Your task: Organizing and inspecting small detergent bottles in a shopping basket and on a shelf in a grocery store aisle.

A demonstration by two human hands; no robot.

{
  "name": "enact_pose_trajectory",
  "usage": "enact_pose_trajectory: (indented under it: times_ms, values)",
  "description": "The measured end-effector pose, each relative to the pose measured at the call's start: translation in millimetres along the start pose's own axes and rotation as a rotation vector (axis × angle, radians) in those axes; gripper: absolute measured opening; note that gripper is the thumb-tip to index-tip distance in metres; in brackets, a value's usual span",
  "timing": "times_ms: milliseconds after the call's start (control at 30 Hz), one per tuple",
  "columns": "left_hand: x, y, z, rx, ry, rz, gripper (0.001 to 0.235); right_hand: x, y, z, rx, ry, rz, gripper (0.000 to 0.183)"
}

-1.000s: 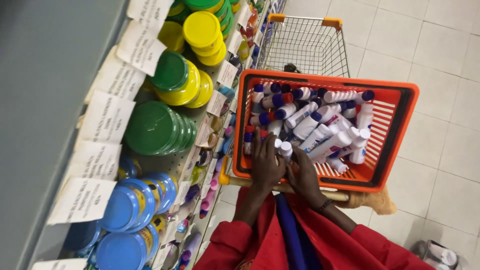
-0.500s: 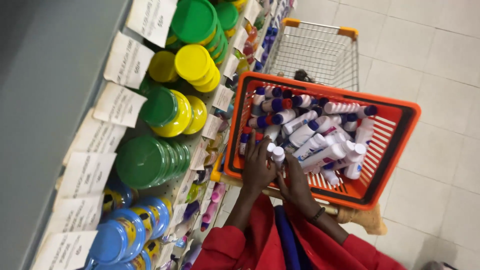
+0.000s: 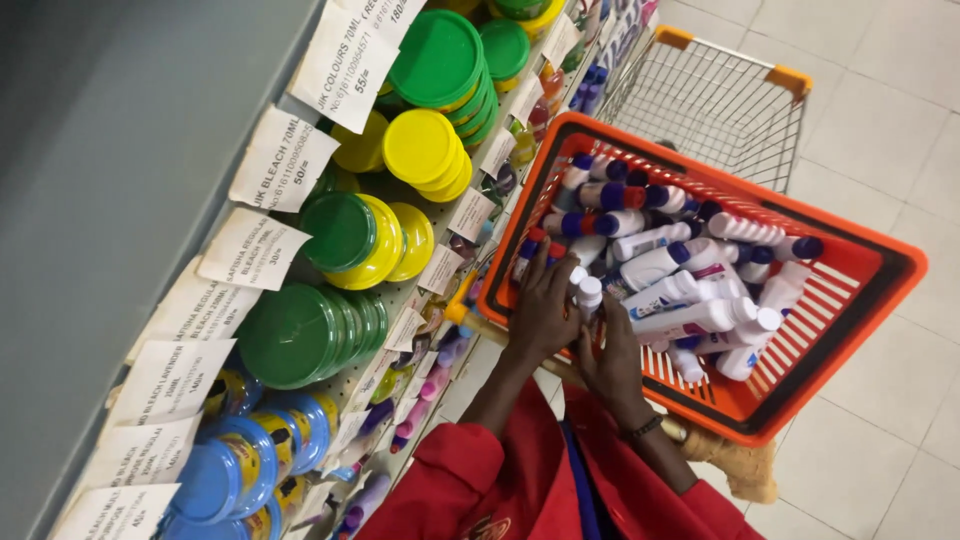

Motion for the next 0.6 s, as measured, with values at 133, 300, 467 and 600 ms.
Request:
enact_pose_trajectory:
  times_ms: [133,300,467,600]
  values:
    - [23.2,-12.3,16.9,0.017,0.018,-0.021,0.078,30.4,5.5,-4.0,0.030,-0.005,0.001,0.067]
    - [48.8,-17.0,30.0,0.059,-0.026,-0.038,0.077,61.2,11.6,-14.5,0.011,-0.069,-0.038,0.077]
    - [70.2,-10.2,27.5,0.045,-0.023,-0.092,0.074,86.1,-7.6,-34.8,0.094,-0.148,-0.028,0.073]
    - [78.4,-20.6,39.9,0.057,-0.026,-0.129,0.074,100.8,-2.0,-34.0,0.077,-0.179,-0.030,0.081]
Point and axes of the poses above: each hand's wrist, its own x-axis towards the middle knuckle, its own z-axis out of the palm, y = z × x, the point moved 7 cm from there along x, towards the middle knuckle, and after that the axes turned 10 degrees about z, right-handed, at the moved point
